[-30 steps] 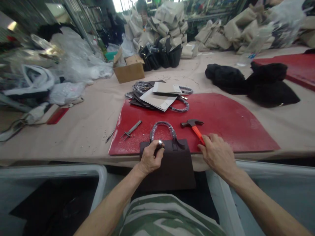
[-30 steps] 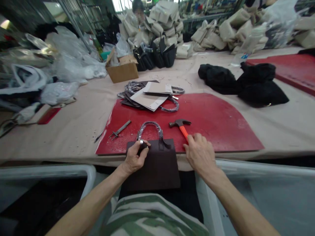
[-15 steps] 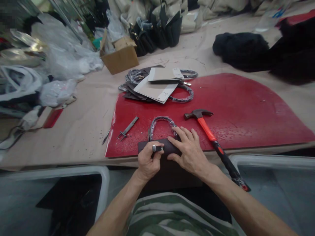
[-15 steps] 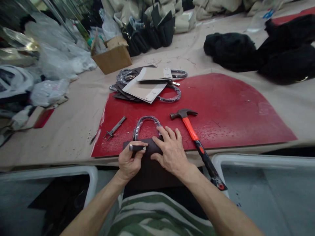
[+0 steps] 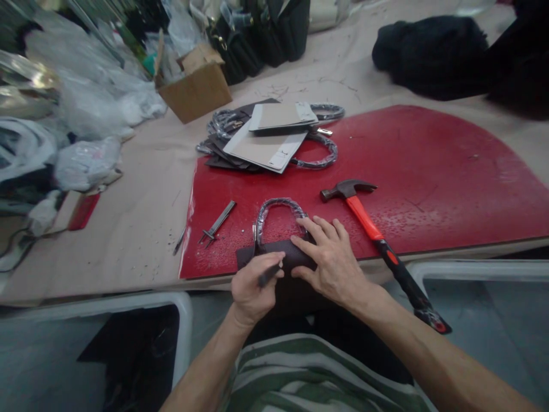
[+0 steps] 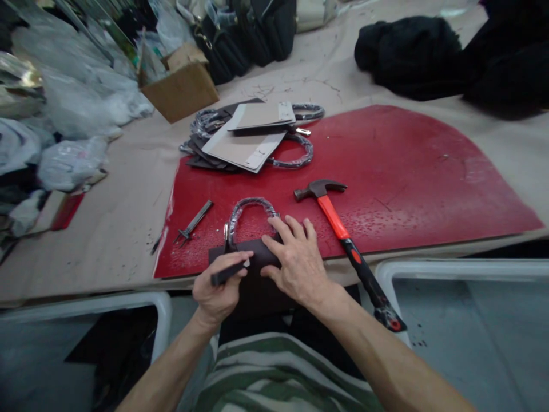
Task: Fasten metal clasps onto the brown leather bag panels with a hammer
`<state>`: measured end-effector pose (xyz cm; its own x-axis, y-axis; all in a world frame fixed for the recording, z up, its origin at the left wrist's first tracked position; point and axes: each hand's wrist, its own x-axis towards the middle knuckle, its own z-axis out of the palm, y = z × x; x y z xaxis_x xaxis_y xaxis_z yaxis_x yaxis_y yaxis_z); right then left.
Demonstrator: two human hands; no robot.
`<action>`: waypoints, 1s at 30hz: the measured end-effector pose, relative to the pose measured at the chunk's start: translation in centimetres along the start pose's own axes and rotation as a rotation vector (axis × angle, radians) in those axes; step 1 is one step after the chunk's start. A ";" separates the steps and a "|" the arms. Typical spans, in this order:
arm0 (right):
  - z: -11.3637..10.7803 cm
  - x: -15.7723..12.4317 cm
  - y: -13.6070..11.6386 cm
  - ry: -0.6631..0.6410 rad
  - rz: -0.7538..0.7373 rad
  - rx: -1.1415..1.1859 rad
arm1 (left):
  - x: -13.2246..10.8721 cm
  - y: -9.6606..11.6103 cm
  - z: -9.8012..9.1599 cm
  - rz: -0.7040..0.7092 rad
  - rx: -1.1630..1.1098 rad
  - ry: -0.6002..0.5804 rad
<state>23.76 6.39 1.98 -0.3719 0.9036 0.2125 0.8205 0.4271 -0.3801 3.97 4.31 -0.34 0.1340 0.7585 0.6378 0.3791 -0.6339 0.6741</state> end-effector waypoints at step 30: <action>0.1 -0.1 0.2 0.027 0.000 0.033 | 0.8 0.3 1.6 -0.076 0.021 -0.008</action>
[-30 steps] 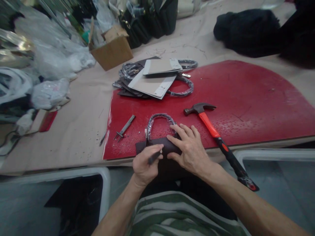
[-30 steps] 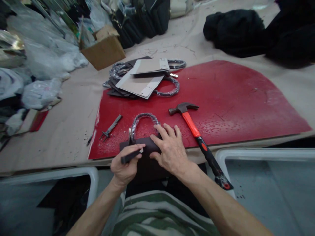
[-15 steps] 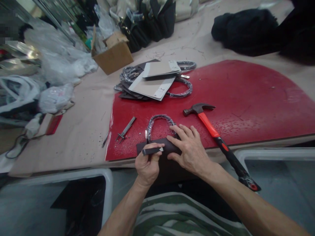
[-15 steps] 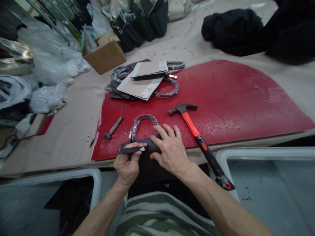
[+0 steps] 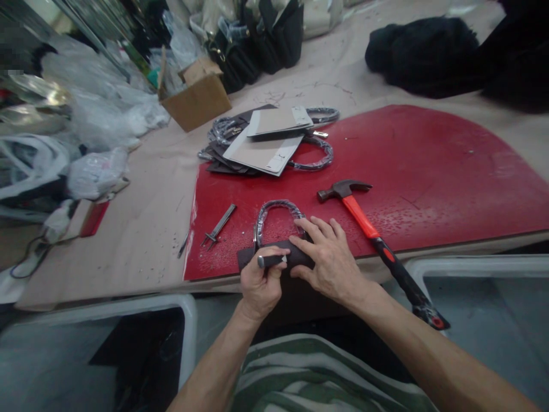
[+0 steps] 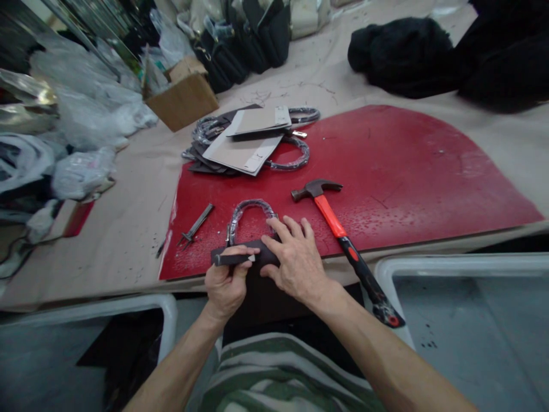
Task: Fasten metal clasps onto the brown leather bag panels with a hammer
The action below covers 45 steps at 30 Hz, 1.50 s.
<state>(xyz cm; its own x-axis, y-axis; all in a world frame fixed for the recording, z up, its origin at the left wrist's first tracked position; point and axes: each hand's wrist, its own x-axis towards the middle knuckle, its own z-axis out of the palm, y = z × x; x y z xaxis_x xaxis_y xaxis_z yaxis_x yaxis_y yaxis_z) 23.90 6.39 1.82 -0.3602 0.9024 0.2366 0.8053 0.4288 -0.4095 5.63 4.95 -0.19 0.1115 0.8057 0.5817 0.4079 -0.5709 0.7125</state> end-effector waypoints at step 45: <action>-13.7 -2.6 -2.2 0.169 0.511 0.616 | 0.8 0.0 1.0 -0.052 0.009 -0.068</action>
<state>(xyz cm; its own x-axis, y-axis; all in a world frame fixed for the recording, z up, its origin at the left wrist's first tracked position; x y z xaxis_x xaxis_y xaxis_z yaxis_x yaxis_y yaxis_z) 29.51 2.55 14.14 0.0962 0.9954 -0.0009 0.4296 -0.0423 -0.9020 6.59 5.78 -0.13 0.1510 0.8432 0.5160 0.4231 -0.5269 0.7372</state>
